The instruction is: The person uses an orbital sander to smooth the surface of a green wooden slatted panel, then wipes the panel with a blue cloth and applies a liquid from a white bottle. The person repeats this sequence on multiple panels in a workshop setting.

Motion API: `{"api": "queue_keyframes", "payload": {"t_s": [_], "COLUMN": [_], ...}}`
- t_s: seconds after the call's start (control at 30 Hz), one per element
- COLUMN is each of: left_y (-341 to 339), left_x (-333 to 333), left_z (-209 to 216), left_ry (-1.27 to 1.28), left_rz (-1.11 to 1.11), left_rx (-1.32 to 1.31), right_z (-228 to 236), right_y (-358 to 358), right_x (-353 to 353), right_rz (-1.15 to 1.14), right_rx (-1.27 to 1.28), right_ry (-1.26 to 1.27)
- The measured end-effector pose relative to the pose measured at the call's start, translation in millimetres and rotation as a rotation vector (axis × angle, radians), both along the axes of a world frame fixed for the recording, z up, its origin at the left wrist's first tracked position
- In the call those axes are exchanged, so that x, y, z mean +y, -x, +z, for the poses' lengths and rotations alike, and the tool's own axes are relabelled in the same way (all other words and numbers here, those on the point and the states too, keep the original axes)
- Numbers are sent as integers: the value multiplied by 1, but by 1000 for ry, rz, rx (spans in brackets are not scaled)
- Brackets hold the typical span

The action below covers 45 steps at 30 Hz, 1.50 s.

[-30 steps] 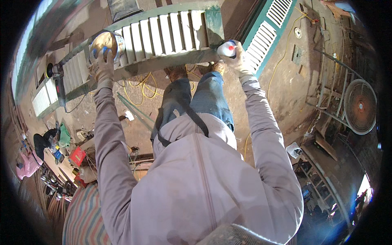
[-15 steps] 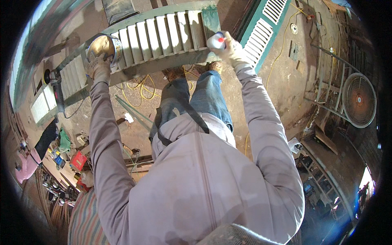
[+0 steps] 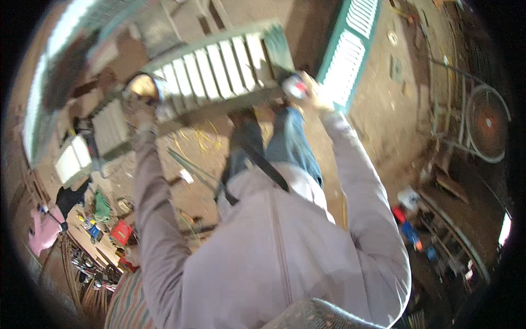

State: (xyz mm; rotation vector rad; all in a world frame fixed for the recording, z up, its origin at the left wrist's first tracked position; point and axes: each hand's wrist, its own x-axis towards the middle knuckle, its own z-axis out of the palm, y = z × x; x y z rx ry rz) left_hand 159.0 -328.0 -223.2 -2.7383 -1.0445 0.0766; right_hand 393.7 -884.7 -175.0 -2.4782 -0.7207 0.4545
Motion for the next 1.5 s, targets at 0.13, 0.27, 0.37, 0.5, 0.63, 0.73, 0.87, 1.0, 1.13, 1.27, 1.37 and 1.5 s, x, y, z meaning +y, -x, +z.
{"api": "queue_keyframes", "payload": {"t_s": [0.13, 0.27, 0.37, 0.5, 0.63, 0.73, 0.87, 1.0, 1.13, 1.27, 1.37, 1.5], "left_y": [-21, -39, -58, -48, -35, -29, -30, -22, -30, -25, -24, -58], "left_x": [-24, -39, -46, -57, -57, -55, -55, -60, -73, -76, -85, -116], "left_z": [34, 67, 90, 113, 97, 90, 82, 79, 87, 88, 80, 91], "left_ry": [-79, 150, 134, 152, 116, 93, 112, 165, 150, 115, 91, 157], "left_rz": [148, 225, 250, 249, 227, 228, 297, 296, 383, 414, 445, 369], "left_rx": [39, 242, 222, 187, 86, 2, -42, -101, -77, -185, -371, -688], "right_z": [-33, -20, 27, 29, 27, 30, 33, 38, 42, 40, 48, -15], "right_y": [-39, -12, -15, -31, -11, -13, -21, -7, -15, -7, 5, 21], "right_x": [22, 19, 14, 34, 41, 30, 54, 49, 30, 35, 18, -50], "right_rz": [-261, 74, 8, -141, -38, -57, -75, 14, -68, -3, 105, -104], "right_rx": [360, -214, 79, -8, 88, 85, 38, 111, 78, 29, 99, -401], "right_ry": [-346, -97, 80, -60, 72, 59, -14, 71, 103, 80, 122, -292]}}
